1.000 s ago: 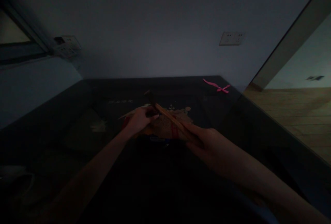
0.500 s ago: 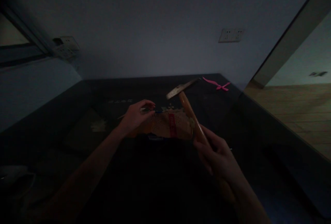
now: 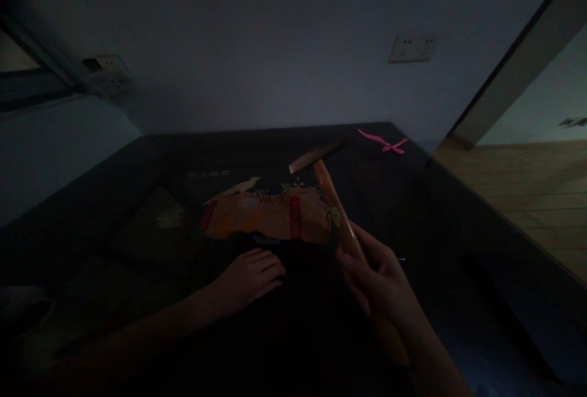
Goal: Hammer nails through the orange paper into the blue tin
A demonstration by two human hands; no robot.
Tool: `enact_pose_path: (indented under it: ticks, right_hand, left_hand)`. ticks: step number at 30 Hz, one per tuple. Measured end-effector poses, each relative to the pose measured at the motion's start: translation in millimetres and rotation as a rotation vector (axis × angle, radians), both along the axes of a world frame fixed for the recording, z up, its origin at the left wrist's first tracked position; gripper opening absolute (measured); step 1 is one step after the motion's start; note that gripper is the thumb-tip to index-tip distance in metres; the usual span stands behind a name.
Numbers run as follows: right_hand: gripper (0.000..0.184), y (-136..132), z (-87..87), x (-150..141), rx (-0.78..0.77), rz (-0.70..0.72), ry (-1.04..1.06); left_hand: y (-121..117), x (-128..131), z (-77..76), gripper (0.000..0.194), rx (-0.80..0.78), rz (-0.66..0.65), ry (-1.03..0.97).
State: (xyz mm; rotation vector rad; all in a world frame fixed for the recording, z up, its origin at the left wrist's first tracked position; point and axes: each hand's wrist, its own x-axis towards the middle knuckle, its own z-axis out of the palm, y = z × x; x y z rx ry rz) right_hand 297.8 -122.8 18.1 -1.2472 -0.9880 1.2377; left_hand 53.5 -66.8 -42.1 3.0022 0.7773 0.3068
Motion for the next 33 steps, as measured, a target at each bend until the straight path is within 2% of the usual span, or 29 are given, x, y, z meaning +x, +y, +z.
enact_pose_path:
  ticks: [3, 8, 13, 16, 19, 22, 25, 27, 29, 31, 33]
  right_hand:
    - [0.052, -1, 2.4, 0, -0.005, 0.038, -0.012]
    - [0.052, 0, 0.3, 3, -0.020, 0.076, -0.011]
    - [0.057, 1, -2.1, 4, -0.025, 0.035, -0.036]
    - [0.059, 2, -3.5, 4, -0.029, 0.043, -0.058]
    - [0.060, 3, -4.9, 5, -0.029, 0.044, -0.062]
    - [0.064, 3, -4.3, 5, -0.061, 0.082, -0.058]
    - [0.066, 1, -2.3, 2, -0.110, 0.091, -0.033]
    - [0.064, 1, -2.2, 0, -0.116, 0.092, -0.017]
    - [0.061, 2, -4.1, -2, -0.095, 0.103, 0.010]
    - [0.057, 4, -7.5, -3, -0.041, 0.134, 0.059]
    - [0.054, 8, -10.8, -3, 0.040, 0.182, 0.098]
  left_hand:
    - [6, 3, -6.8, 0.008, 0.042, 0.004, 0.042]
    - [10, 9, -4.1, 0.002, 0.136, -0.065, 0.086]
    - [7, 12, -8.5, 0.008, 0.191, -0.080, 0.108]
    - [1, 13, -5.0, 0.009, 0.189, -0.076, 0.097]
    - [-6, 12, 13.2, 0.008, 0.086, -0.057, 0.009]
    - [-9, 5, 45.5, 0.010, -0.120, -0.101, -0.158]
    - [-1, -6, 78.8, 0.015, -0.279, -0.126, -0.330]
    - [13, -13, 93.4, 0.013, -0.317, -0.028, -0.444]
    - [35, -16, 98.1, 0.009, -0.279, 0.144, -0.600]
    - [60, -14, 93.4, 0.009, -0.276, 0.288, -0.755]
    - [84, -9, 83.0, 0.010, -0.286, 0.356, -0.869]
